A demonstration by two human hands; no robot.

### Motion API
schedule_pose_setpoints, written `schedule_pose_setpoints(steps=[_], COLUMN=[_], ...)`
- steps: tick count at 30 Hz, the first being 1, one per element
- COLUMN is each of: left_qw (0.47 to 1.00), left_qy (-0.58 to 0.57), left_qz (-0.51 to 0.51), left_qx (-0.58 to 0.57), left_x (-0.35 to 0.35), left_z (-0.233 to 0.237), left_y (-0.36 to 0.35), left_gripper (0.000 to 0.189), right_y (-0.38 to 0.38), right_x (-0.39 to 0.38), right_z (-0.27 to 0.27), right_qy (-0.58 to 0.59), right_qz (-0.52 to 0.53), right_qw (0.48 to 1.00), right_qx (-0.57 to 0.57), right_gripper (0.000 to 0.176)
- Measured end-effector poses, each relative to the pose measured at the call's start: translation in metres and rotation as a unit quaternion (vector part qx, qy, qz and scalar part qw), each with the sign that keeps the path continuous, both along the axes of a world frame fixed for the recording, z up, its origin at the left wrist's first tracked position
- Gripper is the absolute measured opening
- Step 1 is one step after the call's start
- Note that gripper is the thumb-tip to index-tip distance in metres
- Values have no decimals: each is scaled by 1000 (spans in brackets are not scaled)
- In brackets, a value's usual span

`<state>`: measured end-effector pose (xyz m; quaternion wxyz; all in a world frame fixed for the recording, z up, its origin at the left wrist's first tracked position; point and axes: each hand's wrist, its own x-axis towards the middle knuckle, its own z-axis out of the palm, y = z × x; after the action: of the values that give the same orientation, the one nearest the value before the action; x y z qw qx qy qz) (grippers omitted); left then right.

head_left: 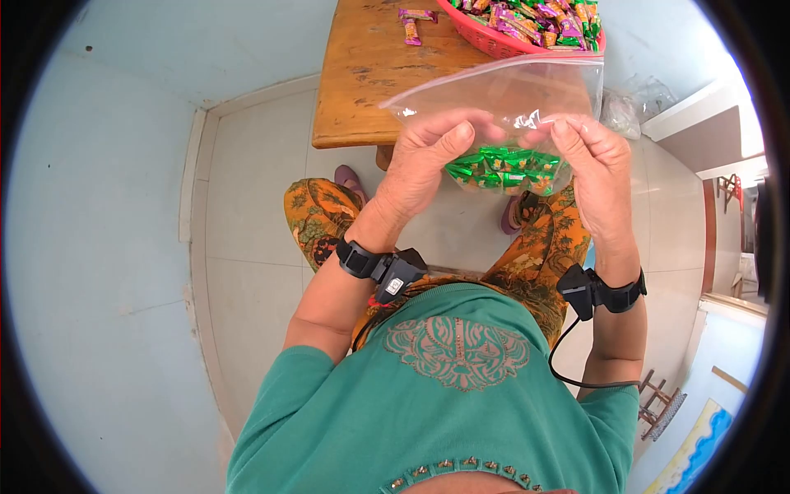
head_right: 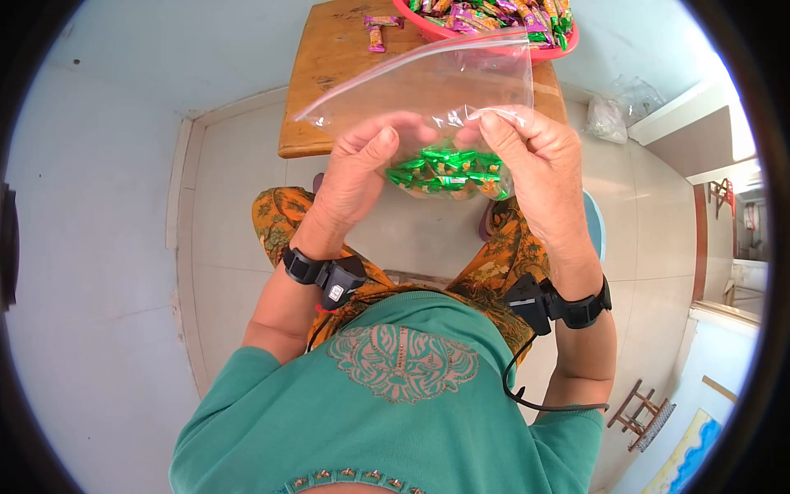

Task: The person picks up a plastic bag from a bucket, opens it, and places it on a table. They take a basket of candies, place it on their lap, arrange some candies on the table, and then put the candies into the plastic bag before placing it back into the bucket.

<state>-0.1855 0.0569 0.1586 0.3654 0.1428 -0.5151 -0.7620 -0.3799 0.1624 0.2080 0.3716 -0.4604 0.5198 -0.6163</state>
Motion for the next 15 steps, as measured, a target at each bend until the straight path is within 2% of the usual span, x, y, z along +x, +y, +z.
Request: schedule_pose_setpoints(steps=[3,5,8,10,13,15], left_qw=[1000,998,998,997,991,987], left_qy=[-8,-17,-30,-55,-97,-120], left_qz=[-8,49,48,24,-6,-17], left_qx=[12,-28,-27,-51,-93,-108], left_x=[6,2,4,6,8,6], left_z=[6,1,-1,0,6,14], left_y=[-2,1,1,1,6,10], left_gripper=[37,35,36,39,42,42], right_y=[1,6,9,12,18,22], right_x=[-2,-7,-6,-5,-9,-10], right_z=[-9,-25,-29,-29,-31,-34], right_qy=[-11,-15,-15,-54,6,-13], right_qz=[1,1,10,-1,-6,-5], right_qw=[1000,1000,1000,998,999,999], right_qx=[9,1,14,38,35,36], right_gripper=[22,22,23,24,25,26])
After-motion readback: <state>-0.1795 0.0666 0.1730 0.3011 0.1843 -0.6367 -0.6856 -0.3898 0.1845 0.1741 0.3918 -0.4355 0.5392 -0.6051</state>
